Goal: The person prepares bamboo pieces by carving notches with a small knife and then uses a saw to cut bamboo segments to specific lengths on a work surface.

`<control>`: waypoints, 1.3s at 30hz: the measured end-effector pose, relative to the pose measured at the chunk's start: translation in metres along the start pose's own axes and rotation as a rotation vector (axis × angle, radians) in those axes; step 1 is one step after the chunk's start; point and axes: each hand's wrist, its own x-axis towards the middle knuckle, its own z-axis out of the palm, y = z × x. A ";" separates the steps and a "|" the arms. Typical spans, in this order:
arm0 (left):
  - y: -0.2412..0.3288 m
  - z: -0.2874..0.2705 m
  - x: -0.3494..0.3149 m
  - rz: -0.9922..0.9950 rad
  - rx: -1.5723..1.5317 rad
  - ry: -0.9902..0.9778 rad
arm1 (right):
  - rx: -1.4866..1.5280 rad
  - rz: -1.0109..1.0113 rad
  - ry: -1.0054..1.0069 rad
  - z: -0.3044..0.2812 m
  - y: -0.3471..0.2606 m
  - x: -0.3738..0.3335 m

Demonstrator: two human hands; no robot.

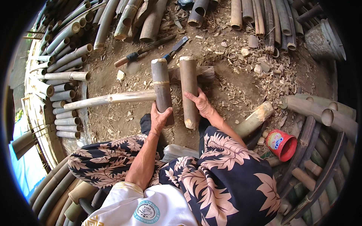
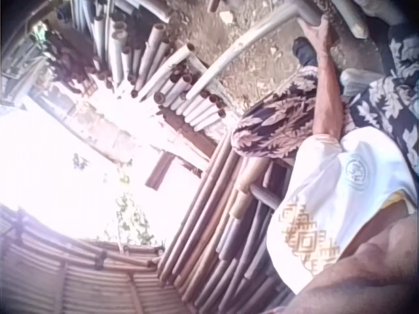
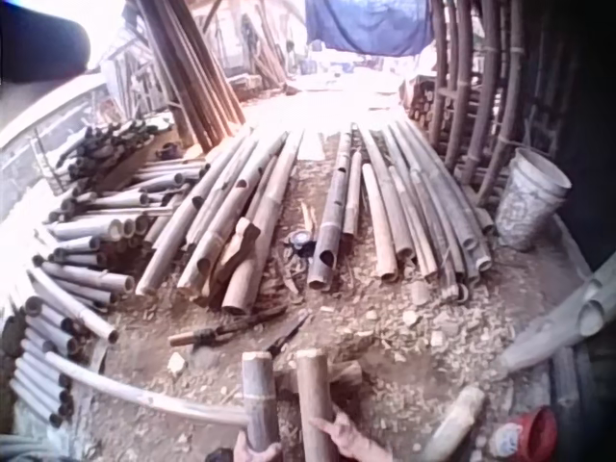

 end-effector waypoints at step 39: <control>-0.005 0.007 -0.020 -0.059 0.230 -0.015 | -1.192 0.131 1.522 -0.236 0.046 -0.218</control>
